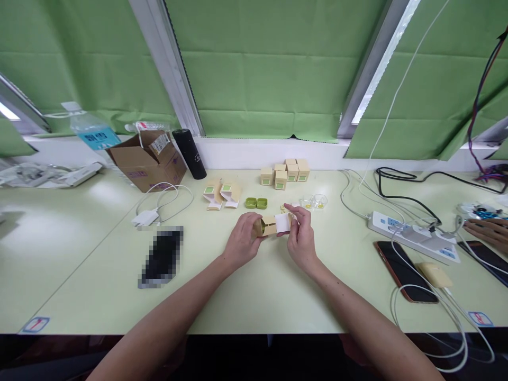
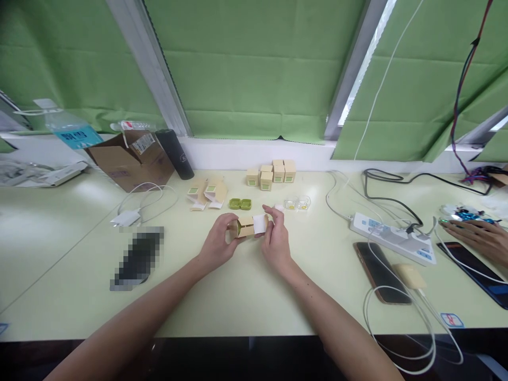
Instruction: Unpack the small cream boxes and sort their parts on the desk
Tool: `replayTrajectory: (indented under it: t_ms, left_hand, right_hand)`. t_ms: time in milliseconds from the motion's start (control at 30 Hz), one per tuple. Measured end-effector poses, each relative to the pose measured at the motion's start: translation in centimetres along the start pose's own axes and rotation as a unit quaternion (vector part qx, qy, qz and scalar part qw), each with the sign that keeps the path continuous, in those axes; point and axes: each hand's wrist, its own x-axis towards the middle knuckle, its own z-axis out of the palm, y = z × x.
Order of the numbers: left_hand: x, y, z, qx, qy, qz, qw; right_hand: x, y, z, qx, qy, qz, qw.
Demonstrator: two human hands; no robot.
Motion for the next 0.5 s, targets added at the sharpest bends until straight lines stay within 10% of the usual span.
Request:
replayTrajectory:
  t_ms: [500]
  left_hand:
    - [0.2,0.7,-0.4,0.002,-0.040,-0.007,0.999]
  right_hand:
    - [0.5,-0.5,-1.4,-0.106,0.037,-0.187,0.976]
